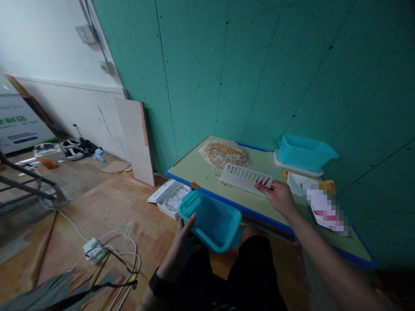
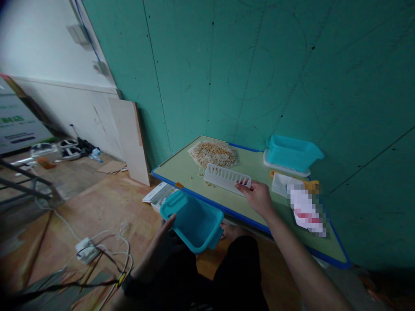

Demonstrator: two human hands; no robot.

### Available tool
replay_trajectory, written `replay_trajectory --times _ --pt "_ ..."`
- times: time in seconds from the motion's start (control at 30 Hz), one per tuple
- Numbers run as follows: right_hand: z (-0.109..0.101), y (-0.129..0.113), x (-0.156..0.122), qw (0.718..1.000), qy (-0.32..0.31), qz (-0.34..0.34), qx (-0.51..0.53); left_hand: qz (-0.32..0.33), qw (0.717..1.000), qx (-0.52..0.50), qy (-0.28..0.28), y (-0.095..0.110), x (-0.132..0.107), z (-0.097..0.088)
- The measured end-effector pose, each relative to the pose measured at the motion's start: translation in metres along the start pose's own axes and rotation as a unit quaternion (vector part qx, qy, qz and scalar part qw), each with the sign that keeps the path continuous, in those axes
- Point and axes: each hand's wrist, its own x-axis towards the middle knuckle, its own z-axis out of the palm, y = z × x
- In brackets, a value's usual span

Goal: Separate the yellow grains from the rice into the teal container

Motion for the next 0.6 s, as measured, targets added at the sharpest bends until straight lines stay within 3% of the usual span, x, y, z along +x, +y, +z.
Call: replay_trajectory --times 0.13,0.6 --pt "-0.003 -0.001 -0.004 1.000 0.001 -0.008 0.004 0.021 0.999 0.009 0.027 -0.002 0.000 0.002" --pt "-0.001 0.013 -0.029 0.998 -0.029 -0.053 -0.011 0.047 0.998 0.004 -0.032 -0.002 -0.007 0.000"
